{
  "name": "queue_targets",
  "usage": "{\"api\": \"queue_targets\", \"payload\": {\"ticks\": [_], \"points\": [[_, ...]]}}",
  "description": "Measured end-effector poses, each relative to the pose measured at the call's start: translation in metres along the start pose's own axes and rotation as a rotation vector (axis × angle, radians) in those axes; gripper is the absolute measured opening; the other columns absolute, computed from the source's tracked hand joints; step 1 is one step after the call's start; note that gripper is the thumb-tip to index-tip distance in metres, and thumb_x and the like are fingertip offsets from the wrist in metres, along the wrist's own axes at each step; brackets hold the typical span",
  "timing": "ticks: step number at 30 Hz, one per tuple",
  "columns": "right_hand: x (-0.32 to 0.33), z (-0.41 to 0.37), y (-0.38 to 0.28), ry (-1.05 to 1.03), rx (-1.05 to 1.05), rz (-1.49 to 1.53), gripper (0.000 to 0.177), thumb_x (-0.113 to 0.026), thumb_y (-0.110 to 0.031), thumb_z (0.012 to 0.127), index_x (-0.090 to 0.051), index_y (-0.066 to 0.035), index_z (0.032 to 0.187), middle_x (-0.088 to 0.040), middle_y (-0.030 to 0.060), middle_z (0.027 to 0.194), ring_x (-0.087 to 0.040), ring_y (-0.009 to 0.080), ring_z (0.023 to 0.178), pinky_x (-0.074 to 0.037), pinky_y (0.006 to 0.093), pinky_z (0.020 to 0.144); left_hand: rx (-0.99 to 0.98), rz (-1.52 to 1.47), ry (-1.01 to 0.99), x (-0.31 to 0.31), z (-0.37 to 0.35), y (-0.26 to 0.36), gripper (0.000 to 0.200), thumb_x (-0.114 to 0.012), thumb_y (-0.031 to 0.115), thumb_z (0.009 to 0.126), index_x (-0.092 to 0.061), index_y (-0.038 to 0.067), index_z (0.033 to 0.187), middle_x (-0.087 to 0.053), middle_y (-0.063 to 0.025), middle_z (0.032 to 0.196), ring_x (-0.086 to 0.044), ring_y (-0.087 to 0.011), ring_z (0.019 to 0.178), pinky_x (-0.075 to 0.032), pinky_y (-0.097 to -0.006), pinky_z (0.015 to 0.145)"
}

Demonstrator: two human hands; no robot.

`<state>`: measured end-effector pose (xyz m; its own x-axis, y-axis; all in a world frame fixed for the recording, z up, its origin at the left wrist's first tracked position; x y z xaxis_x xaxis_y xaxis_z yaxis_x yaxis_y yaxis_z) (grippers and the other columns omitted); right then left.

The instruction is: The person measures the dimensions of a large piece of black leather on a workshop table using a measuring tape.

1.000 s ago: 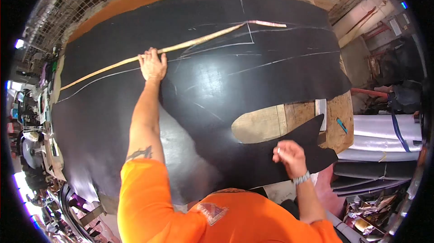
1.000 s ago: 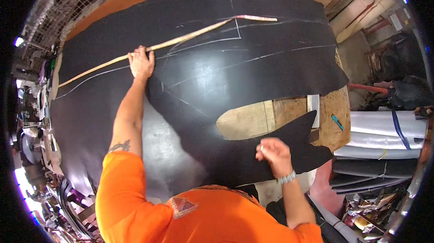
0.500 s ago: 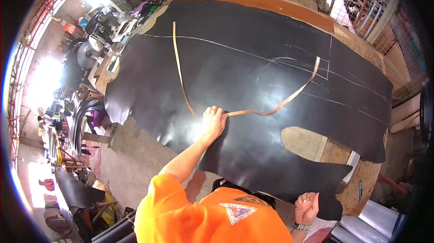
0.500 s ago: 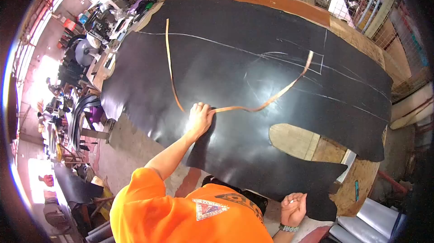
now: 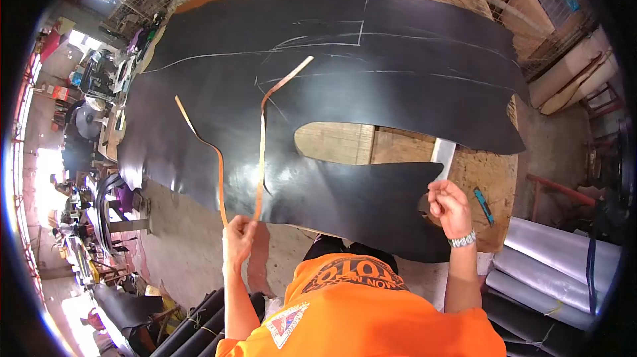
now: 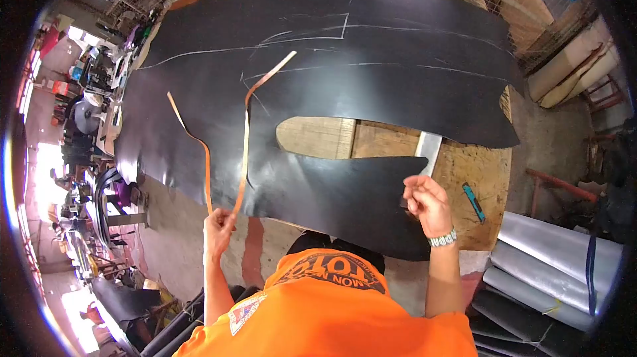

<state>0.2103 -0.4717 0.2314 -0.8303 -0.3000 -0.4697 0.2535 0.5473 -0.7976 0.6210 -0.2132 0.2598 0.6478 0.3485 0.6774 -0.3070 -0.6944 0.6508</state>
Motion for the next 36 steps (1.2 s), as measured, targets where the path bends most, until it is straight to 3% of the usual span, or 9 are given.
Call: {"api": "queue_targets", "payload": {"ticks": [3,7,12,16,19,22,26,28,36], "points": [[-0.011,0.014,-0.017,-0.09,-0.011,-0.226,0.017,-0.052,-0.011,0.097,-0.065,-0.001,0.1,-0.063,0.004,0.077,-0.043,0.0026,0.057,-0.033,0.0164,0.051,-0.177,-0.014,-0.323,-0.037,-0.028,0.067,0.022,-0.067,0.014,0.09,-0.067,-0.003,0.104,-0.071,-0.0117,0.084,-0.066,-0.0159,0.077,-0.052,-0.0321,0.066],[-0.064,0.013,-0.015,-0.39,0.216,-0.463,0.017,-0.059,-0.009,0.095,-0.067,0.001,0.107,-0.073,0.0088,0.091,-0.067,0.012,0.082,-0.053,0.0274,0.072,-0.523,-0.053,-0.654,-0.086,-0.044,0.169,0.023,-0.07,0.013,0.088,-0.067,-0.002,0.106,-0.072,-0.0146,0.09,-0.069,-0.0247,0.078,-0.053,-0.0363,0.068],[-0.075,-0.002,-0.034,-0.606,0.213,-0.755,0.024,-0.069,-0.022,0.091,-0.068,0.002,0.095,-0.062,0.0122,0.07,-0.051,0.0159,0.054,-0.042,0.0314,0.053,-0.643,-0.001,-0.753,-0.112,-0.032,0.218,0.015,-0.073,0.011,0.084,-0.07,0.0,0.095,-0.069,-0.0126,0.075,-0.065,-0.0273,0.065,-0.051,-0.0343,0.059],[-0.045,-0.014,-0.054,-0.579,0.125,-0.743,0.019,-0.073,-0.019,0.087,-0.067,-0.001,0.085,-0.059,0.0082,0.067,-0.052,0.0163,0.053,-0.036,0.032,0.048,-0.504,-0.09,-0.951,-0.124,-0.013,0.214,0.013,-0.074,0.012,0.085,-0.071,0.001,0.091,-0.064,-0.0083,0.066,-0.056,-0.0148,0.054,-0.044,-0.0297,0.051],[-0.038,-0.028,-0.076,-0.518,0.157,-0.772,0.023,-0.071,-0.017,0.089,-0.06,-0.001,0.074,-0.054,0.0089,0.062,-0.051,0.0185,0.051,-0.037,0.0346,0.048,-0.622,-0.14,-1.057,-0.144,0.007,0.208,0.013,-0.075,0.011,0.085,-0.071,-0.001,0.088,-0.066,-0.0056,0.069,-0.055,-0.0113,0.059,-0.042,-0.0288,0.052],[-0.021,-0.049,-0.105,-0.516,0.078,-0.845,0.022,-0.071,-0.011,0.087,-0.058,-0.003,0.072,-0.051,0.0053,0.061,-0.047,0.0147,0.05,-0.033,0.0326,0.047,-0.482,-0.247,-1.183,-0.152,0.012,0.221,0.014,-0.073,0.013,0.088,-0.071,-0.001,0.09,-0.067,-0.0059,0.071,-0.056,-0.0103,0.063,-0.042,-0.0292,0.055],[0.03,-0.092,-0.123,-0.38,0.041,-0.572,0.021,-0.069,-0.004,0.086,-0.055,-0.002,0.072,-0.05,0.0042,0.063,-0.046,0.0129,0.053,-0.032,0.0313,0.049,-0.509,-0.146,-1.289,-0.162,0.011,0.222,0.014,-0.073,0.012,0.088,-0.072,-0.002,0.091,-0.068,-0.0053,0.073,-0.058,-0.0093,0.065,-0.044,-0.0264,0.057],[0.064,-0.109,-0.134,-0.322,0.071,-0.429,0.021,-0.069,-0.003,0.086,-0.054,-0.002,0.071,-0.052,0.0047,0.063,-0.047,0.0132,0.055,-0.033,0.0315,0.05,-0.391,-0.19,-1.311,-0.171,-0.003,0.221,0.016,-0.071,0.017,0.091,-0.073,0.002,0.093,-0.059,0.0021,0.064,-0.044,-0.004,0.058,-0.035,-0.025,0.05],[0.259,-0.204,-0.177,-0.312,0.274,-0.032,0.03,-0.075,-0.019,0.087,-0.059,-0.001,0.07,-0.061,0.009,0.064,-0.052,0.0162,0.056,-0.038,0.0306,0.051,-0.07,-0.017,-1.18,-0.245,-0.128,0.215,0.021,-0.075,0.023,0.088,-0.072,0.002,0.086,-0.056,0.0048,0.063,-0.042,-0.002,0.056,-0.03,-0.0226,0.048]]}}
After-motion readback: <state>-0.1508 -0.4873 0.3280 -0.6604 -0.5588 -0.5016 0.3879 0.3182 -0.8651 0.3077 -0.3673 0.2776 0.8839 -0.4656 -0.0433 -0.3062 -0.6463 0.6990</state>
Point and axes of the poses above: each hand's wrist, its own z-axis towards the middle knuckle, its own x-axis out of the back of the hand, y = z × x, the point moved 1 cm from there along z, towards the middle knuckle
